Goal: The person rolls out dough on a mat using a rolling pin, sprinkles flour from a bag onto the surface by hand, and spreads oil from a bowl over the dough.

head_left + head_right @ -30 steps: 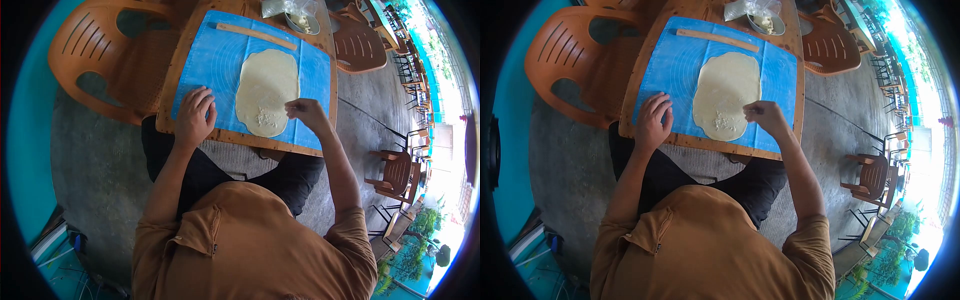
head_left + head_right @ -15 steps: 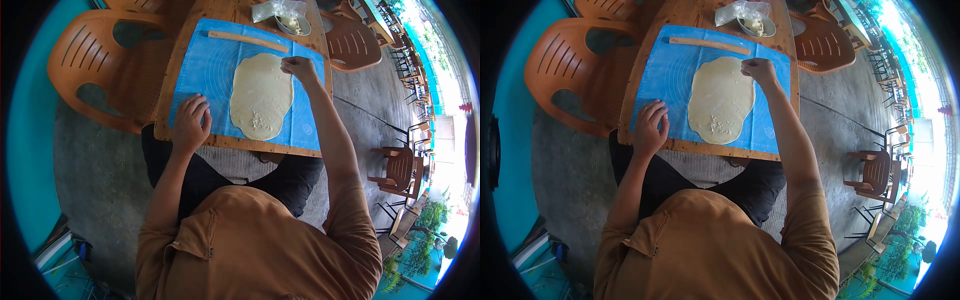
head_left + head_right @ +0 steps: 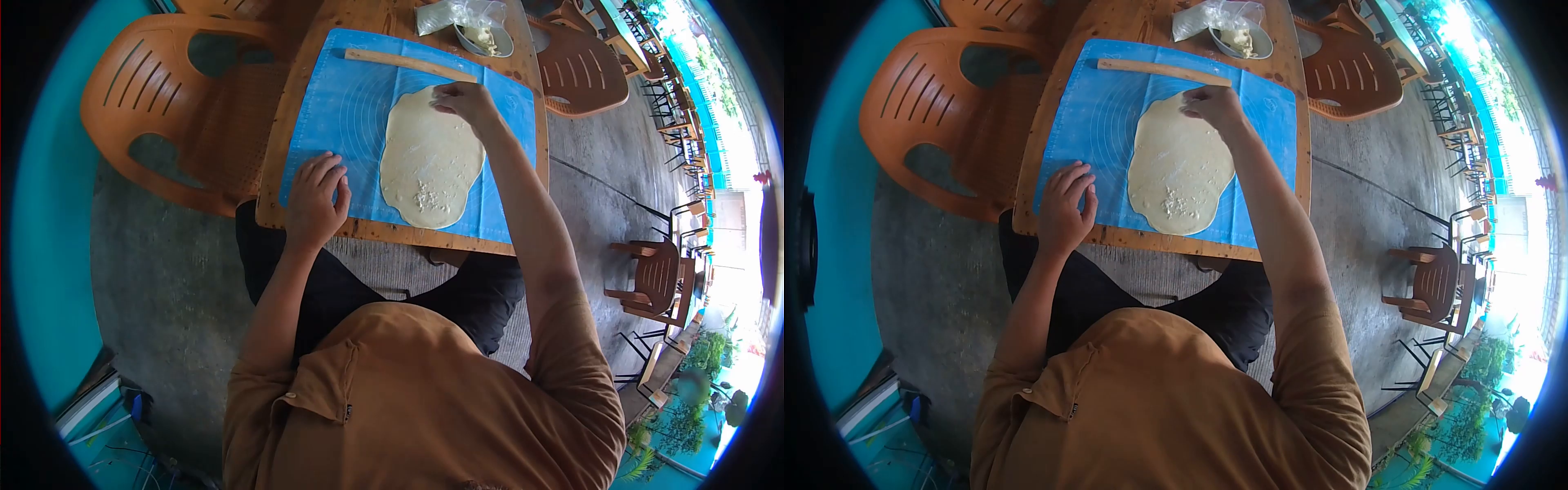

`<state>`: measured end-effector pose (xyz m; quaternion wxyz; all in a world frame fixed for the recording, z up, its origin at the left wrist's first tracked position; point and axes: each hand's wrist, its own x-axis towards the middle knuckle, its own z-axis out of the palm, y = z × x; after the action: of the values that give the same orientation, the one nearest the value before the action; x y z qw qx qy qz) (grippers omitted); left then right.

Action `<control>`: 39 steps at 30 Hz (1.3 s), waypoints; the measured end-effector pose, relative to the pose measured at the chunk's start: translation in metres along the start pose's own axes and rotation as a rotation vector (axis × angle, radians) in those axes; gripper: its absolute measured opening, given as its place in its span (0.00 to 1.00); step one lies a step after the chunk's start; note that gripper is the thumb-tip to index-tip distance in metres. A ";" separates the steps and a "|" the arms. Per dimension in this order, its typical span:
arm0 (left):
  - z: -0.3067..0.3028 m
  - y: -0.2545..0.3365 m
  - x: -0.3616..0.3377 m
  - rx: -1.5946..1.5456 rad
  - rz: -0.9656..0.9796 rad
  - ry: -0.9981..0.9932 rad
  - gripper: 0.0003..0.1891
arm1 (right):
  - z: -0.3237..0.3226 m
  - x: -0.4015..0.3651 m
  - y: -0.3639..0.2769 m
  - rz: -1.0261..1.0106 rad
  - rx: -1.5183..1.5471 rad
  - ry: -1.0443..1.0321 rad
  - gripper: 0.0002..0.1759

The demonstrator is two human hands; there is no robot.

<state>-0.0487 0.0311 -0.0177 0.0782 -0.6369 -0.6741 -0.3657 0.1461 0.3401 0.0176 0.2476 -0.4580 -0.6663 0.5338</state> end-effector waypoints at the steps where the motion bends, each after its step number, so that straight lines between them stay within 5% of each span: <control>1: 0.000 0.000 0.000 -0.001 0.002 0.000 0.07 | 0.004 -0.004 -0.004 0.015 0.020 -0.043 0.15; 13: -0.001 0.000 0.000 -0.021 0.003 0.013 0.07 | -0.025 -0.029 -0.004 0.138 0.151 -0.085 0.18; 16: 0.000 0.000 0.000 -0.019 -0.005 -0.005 0.08 | -0.032 -0.033 -0.012 0.095 -0.022 0.053 0.18; 18: 0.000 0.001 -0.001 0.010 0.004 0.001 0.08 | -0.022 -0.037 -0.017 0.134 0.121 -0.128 0.17; 23: 0.001 -0.001 -0.002 0.006 0.002 0.002 0.08 | 0.011 -0.024 -0.010 0.080 0.178 -0.176 0.14; 26: 0.001 0.000 0.000 -0.002 0.000 0.008 0.08 | 0.017 -0.026 -0.007 0.027 0.152 -0.030 0.14; 29: 0.000 -0.001 -0.002 -0.018 0.001 0.012 0.08 | 0.005 -0.046 -0.013 0.094 0.188 -0.209 0.17; 36: -0.001 0.000 -0.001 -0.023 0.006 0.034 0.07 | -0.055 -0.083 0.005 0.089 0.028 0.039 0.15; 39: -0.002 0.002 0.000 -0.034 0.001 0.030 0.07 | -0.069 -0.101 0.005 0.185 0.037 -0.078 0.14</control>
<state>-0.0474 0.0302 -0.0156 0.0777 -0.6330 -0.6663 -0.3865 0.2510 0.2849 0.0503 0.1794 -0.4919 -0.6205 0.5839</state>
